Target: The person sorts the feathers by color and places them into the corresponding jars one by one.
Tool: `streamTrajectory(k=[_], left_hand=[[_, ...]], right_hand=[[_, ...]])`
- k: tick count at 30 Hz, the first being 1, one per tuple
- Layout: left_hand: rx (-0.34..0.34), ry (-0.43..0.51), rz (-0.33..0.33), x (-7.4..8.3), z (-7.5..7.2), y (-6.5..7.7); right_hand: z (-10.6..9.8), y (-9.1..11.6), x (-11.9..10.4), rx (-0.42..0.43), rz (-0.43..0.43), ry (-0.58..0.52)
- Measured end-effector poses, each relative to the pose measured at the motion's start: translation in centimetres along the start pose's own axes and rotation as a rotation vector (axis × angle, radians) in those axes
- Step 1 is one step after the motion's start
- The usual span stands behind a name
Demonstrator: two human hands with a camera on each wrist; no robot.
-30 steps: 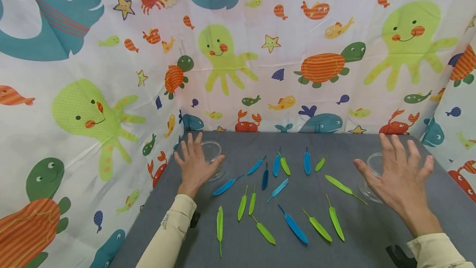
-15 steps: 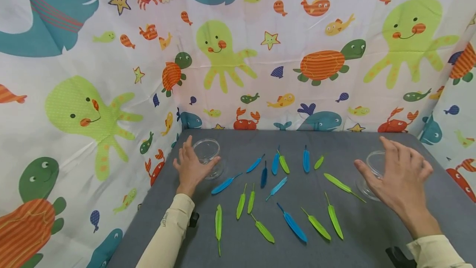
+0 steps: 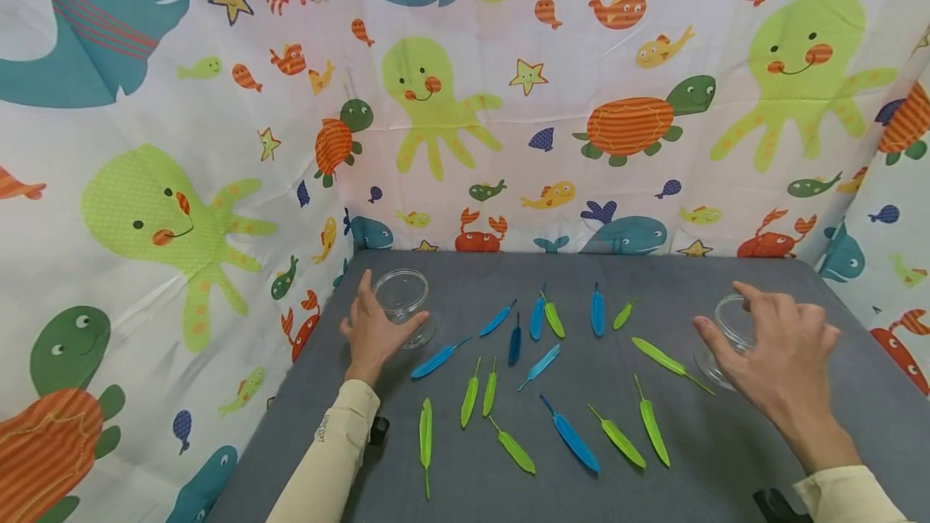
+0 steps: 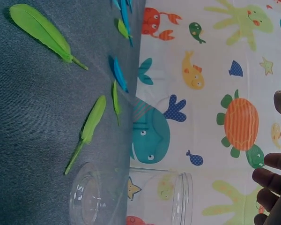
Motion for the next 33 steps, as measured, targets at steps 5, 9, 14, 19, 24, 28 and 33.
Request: streamTrajectory(k=[5, 9, 14, 19, 24, 28, 33], left_hand=[[-0.041, 0.127, -0.062, -0.4, 0.5, 0.1], [-0.067, 0.196, -0.115, -1.1, 0.8, 0.2], [-0.067, 0.222, -0.144, -1.6, 1.1, 0.3], [-0.068, 0.213, -0.132, -1.5, 1.1, 0.4], [-0.071, 0.214, -0.141, -1.4, 1.2, 0.4], [-0.084, 0.212, -0.161, -1.6, 1.4, 0.4], [-0.105, 0.223, -0.176, -1.9, 1.3, 0.5]], right_hand=[[0.3, 0.3, -0.1, -0.091, -0.055, -0.03], [1.2, 0.8, -0.5, -0.325, -0.115, -0.082], [2.4, 1.5, -0.5, -0.526, -0.109, -0.097], [3.4, 1.9, 0.0, -0.611, -0.091, -0.103], [4.5, 2.5, 0.6, -0.719, -0.089, -0.092], [5.6, 3.3, 0.8, -0.809, -0.089, -0.11], [7.0, 4.3, 0.9, -0.85, -0.055, -0.139]])
Point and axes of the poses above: each hand's wrist, its own y-axis away from the middle knuckle, its own z-axis out of the palm, x = y × z, the point moved 3 cm from there along -y, towards the middle knuckle, and after that the axes turned 2 degrees about -z, right-handed, at the moved point
